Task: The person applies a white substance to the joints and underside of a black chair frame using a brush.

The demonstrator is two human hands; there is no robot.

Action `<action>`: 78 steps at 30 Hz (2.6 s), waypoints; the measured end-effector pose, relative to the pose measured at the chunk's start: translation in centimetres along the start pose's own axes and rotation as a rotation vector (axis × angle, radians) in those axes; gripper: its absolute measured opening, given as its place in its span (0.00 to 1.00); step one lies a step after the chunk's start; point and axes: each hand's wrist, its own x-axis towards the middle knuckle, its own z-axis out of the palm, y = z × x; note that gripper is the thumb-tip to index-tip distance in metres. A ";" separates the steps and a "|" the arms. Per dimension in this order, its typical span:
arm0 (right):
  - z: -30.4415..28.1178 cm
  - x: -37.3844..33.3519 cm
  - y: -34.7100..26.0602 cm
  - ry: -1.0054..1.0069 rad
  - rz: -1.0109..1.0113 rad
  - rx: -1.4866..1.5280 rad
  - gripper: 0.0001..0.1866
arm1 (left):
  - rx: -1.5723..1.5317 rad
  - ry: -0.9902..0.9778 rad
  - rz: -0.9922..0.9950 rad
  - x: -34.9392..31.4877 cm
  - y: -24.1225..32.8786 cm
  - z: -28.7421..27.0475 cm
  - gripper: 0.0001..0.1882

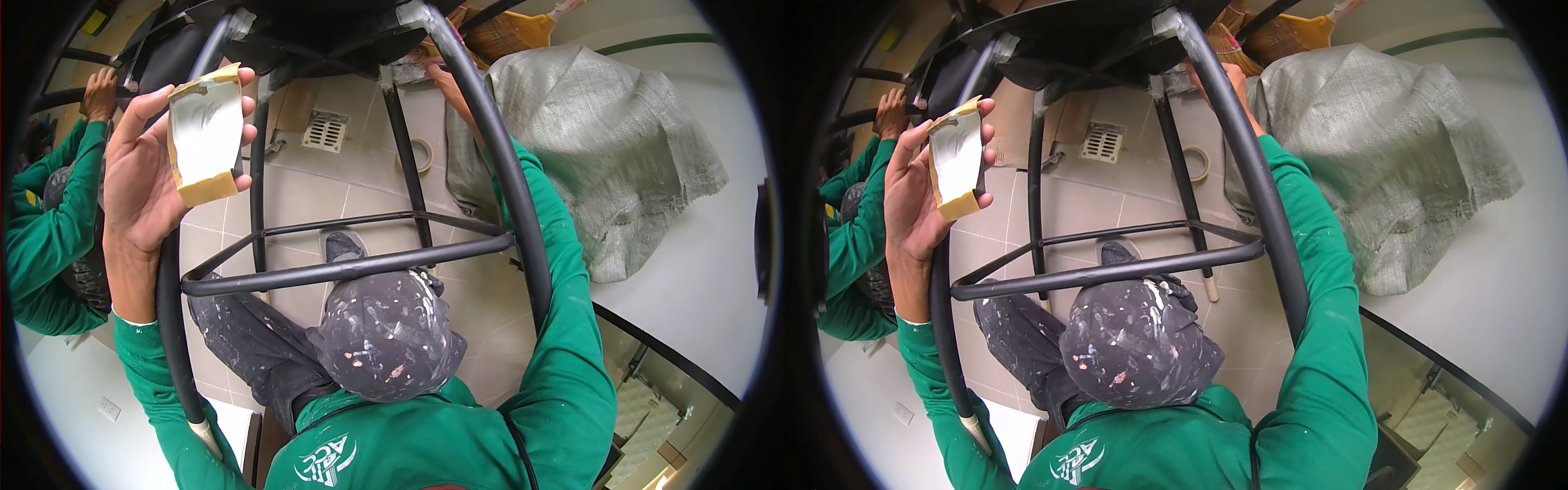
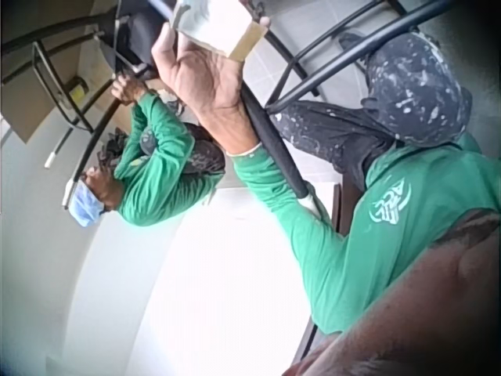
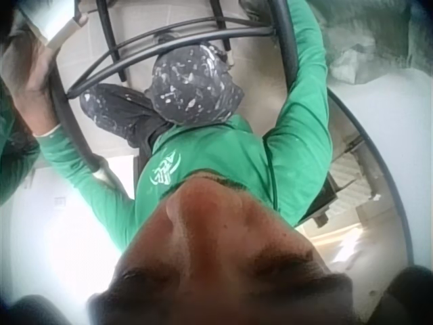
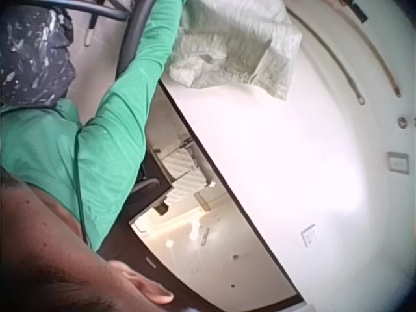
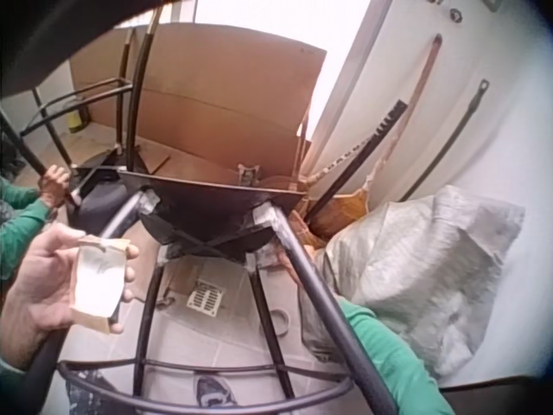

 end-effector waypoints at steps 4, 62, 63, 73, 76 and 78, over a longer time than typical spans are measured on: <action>-0.5 -0.5 1.0 -0.076 0.059 0.005 0.09 | -0.041 -0.016 -0.001 0.1 0.0 -0.1 0.36; 0.8 0.2 2.1 0.068 0.084 0.045 0.13 | -0.003 0.042 -0.005 -0.1 0.0 0.0 0.36; 0.8 0.1 2.1 0.064 0.075 0.047 0.13 | -0.003 0.042 -0.004 -0.2 0.1 0.0 0.36; 0.5 -0.5 1.0 0.043 0.108 -0.085 0.12 | -0.013 0.033 -0.004 0.2 -0.2 0.1 0.36; -0.8 -0.2 -0.1 0.070 -0.037 0.069 0.11 | -0.017 0.037 -0.009 0.0 -0.1 0.0 0.36; -2.3 -0.3 -2.5 0.080 0.125 -0.008 0.11 | -0.017 0.045 -0.001 0.0 -0.1 0.2 0.36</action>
